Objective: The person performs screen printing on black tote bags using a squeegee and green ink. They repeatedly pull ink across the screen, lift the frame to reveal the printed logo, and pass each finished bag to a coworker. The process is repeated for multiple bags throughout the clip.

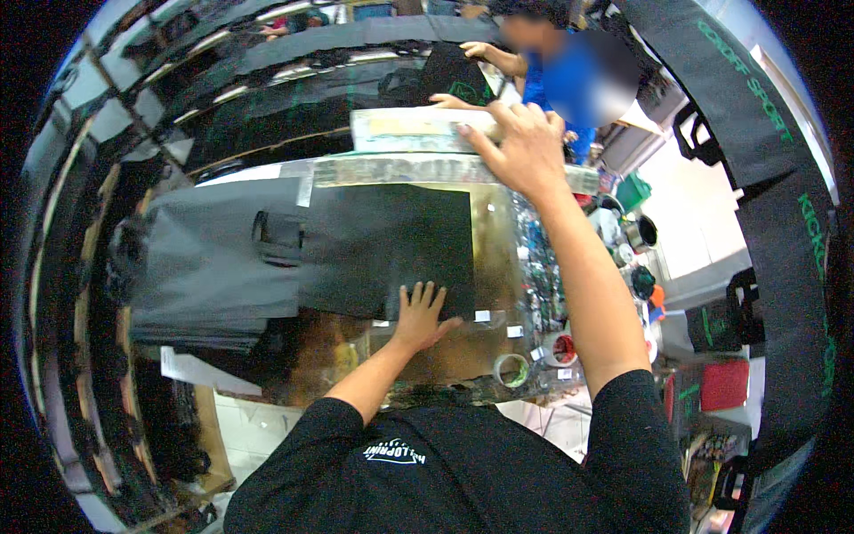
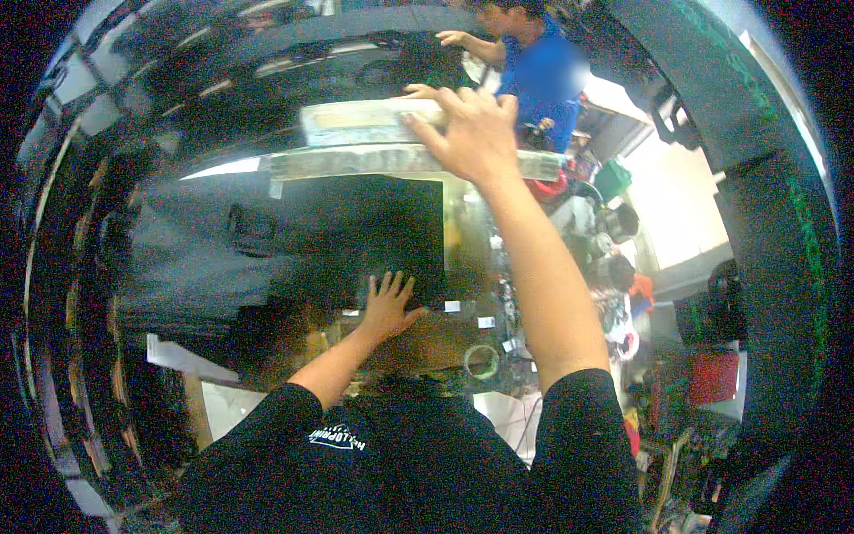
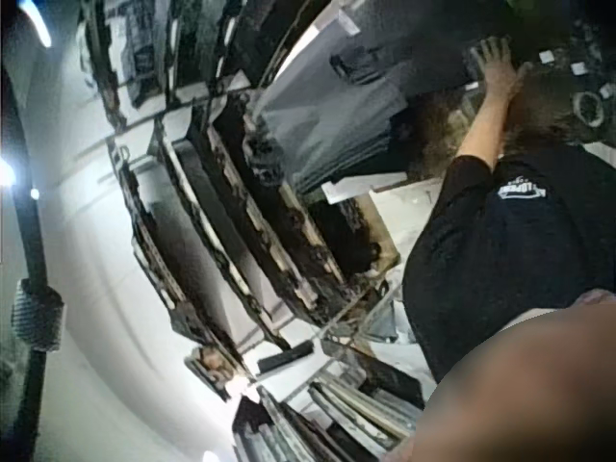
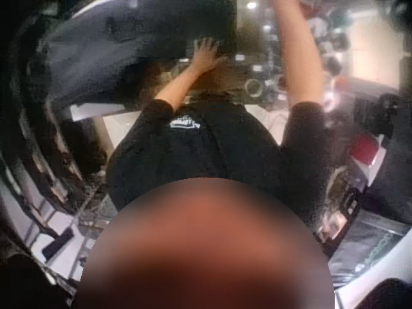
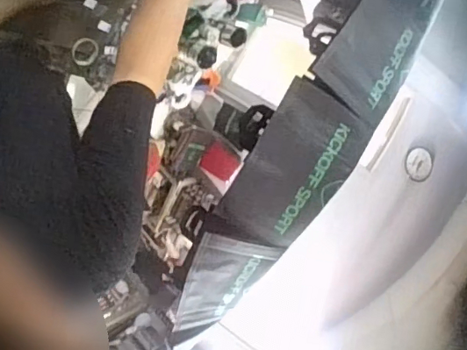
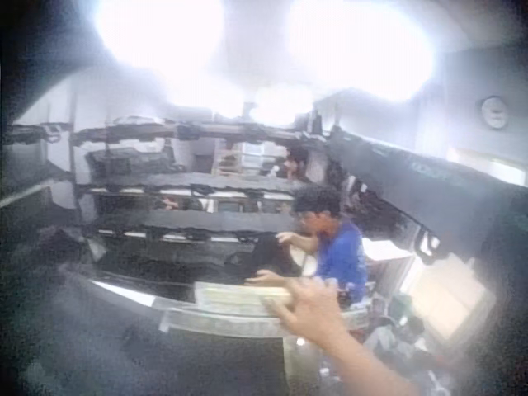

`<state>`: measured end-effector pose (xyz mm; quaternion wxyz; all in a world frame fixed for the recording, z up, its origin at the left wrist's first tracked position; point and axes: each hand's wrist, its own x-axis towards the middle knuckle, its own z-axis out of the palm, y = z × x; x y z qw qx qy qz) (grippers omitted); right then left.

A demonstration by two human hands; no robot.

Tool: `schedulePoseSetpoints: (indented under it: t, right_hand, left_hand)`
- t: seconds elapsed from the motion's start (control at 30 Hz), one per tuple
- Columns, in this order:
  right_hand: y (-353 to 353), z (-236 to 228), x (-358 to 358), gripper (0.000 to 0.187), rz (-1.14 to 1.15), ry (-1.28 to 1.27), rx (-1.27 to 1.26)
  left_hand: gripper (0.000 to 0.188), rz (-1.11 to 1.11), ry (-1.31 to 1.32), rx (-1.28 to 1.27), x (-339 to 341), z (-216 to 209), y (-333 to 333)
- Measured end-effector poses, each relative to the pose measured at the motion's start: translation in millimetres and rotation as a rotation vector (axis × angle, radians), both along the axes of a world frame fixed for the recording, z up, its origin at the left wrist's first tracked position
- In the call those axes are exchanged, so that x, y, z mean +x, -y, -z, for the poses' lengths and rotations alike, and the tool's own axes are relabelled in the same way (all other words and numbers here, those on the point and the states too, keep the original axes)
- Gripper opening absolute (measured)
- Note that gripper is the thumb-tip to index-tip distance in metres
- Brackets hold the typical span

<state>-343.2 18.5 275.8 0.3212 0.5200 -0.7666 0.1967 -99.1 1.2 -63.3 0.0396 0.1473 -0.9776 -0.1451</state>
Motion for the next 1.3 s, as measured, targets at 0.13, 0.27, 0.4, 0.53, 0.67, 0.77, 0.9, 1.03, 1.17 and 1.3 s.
schedulePoseSetpoints:
  t: [0.13, 0.27, 0.4, 0.53, 0.67, 0.77, 0.9, 1.03, 1.17, 1.3]
  right_hand:
    - [-3.1, 9.6, -10.9, 0.063, 0.042, -0.021, -0.019]
    - [4.3, 4.4, -15.1, 0.065, 0.006, 0.014, -0.065]
    - [6.6, 2.5, -18.7, 0.063, 0.045, -0.059, -0.043]
    - [6.6, -0.7, -19.4, 0.064, 0.042, -0.041, -0.008]
    - [5.8, 0.0, -17.8, 0.064, 0.043, 0.015, -0.009]
    - [9.1, 1.5, -18.7, 0.067, 0.049, 0.000, -0.018]
    - [7.7, 4.6, -18.7, 0.071, 0.051, 0.022, 0.012]
    - [6.7, -3.6, -11.2, 0.068, 0.074, 0.062, 0.083]
    - [-0.4, 5.0, -16.3, 0.066, 0.062, 0.068, 0.038]
    - [2.1, -6.0, -7.9, 0.064, 0.056, 0.097, 0.064]
  left_hand:
    - [0.113, 0.086, 0.057, -0.033, 45.7, 2.9, 4.4]
    - [0.118, 0.142, 0.012, -0.010, 23.7, 15.9, 7.6]
    - [0.117, 0.125, -0.045, 0.046, -37.3, 20.0, -15.6]
    - [0.116, 0.144, -0.162, 0.066, -51.0, 32.9, -36.4]
    - [0.117, 0.156, -0.116, 0.075, -44.7, 30.3, -41.2]
    - [0.117, 0.164, -0.129, 0.074, -34.6, 30.9, -44.2]
    - [0.119, 0.162, -0.100, 0.104, -25.9, 30.9, -50.7]
    - [0.120, 0.133, -0.127, 0.149, -22.6, 32.9, -51.8]
    - [0.120, 0.081, -0.017, 0.084, 0.7, 4.8, -49.5]
    - [0.122, -0.013, 0.143, 0.125, 14.2, -13.4, -41.5]
